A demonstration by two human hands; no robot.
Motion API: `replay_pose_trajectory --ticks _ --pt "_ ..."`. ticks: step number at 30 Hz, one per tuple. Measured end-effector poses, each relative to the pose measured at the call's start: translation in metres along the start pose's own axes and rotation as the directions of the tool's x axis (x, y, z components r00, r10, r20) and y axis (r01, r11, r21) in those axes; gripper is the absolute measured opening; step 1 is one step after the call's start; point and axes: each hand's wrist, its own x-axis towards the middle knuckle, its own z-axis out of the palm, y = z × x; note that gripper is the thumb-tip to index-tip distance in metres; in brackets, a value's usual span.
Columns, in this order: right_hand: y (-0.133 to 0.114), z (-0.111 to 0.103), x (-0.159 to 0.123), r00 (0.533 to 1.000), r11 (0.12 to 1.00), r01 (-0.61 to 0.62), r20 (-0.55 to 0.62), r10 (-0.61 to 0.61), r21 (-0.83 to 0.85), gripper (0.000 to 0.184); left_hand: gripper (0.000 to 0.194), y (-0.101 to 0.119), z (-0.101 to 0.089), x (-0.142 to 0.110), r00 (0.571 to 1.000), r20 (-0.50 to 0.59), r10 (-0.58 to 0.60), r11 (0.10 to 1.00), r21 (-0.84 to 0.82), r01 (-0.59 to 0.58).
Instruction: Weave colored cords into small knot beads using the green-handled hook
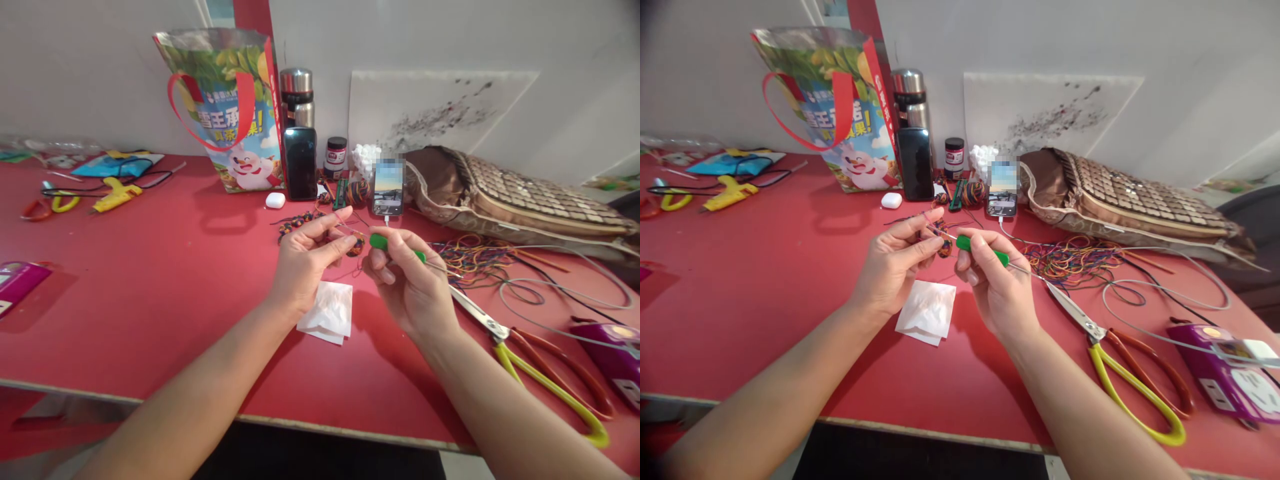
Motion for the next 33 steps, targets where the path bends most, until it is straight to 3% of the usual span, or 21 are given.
replay_pose_trajectory --ticks 4,9,13,16,19,22,27,33 --pt "0.001 0.0 -0.006 0.99 0.97 0.139 0.013 -0.139 -0.197 0.015 0.039 -0.002 0.001 0.0 0.999 -0.036 -0.021 0.999 -0.028 0.02" --pt "0.006 -0.002 -0.011 0.937 0.82 0.345 0.108 -0.333 -0.458 0.014 0.051 -0.004 0.005 -0.002 0.992 -0.084 -0.091 0.992 -0.096 0.083" --pt "0.013 -0.005 -0.011 0.919 0.735 0.377 0.132 -0.371 -0.564 0.018 0.044 -0.008 0.009 -0.004 0.989 -0.08 -0.125 0.983 -0.142 0.113" --pt "0.019 -0.008 -0.009 0.926 0.748 0.341 0.068 -0.371 -0.569 0.02 0.037 -0.009 0.01 -0.004 0.986 -0.065 -0.157 0.973 -0.183 0.142" --pt "0.02 -0.006 -0.006 0.959 0.878 0.262 0.005 -0.284 -0.402 0.021 0.037 -0.007 0.008 -0.002 0.98 -0.051 -0.195 0.961 -0.209 0.18" --pt "0.015 -0.003 -0.001 0.995 0.987 0.103 0.013 -0.102 -0.125 0.022 0.036 -0.002 0.003 0.001 0.977 0.011 -0.212 0.959 -0.189 0.21" --pt "0.0 -0.009 0.013 0.978 0.979 -0.194 0.087 0.188 0.065 0.026 0.035 0.008 -0.005 0.004 0.969 0.134 -0.207 0.971 -0.095 0.221" --pt "-0.006 -0.023 0.023 0.952 0.964 -0.264 0.171 0.254 0.039 0.037 0.033 0.018 -0.003 0.0 0.959 0.243 -0.148 0.989 0.021 0.147"
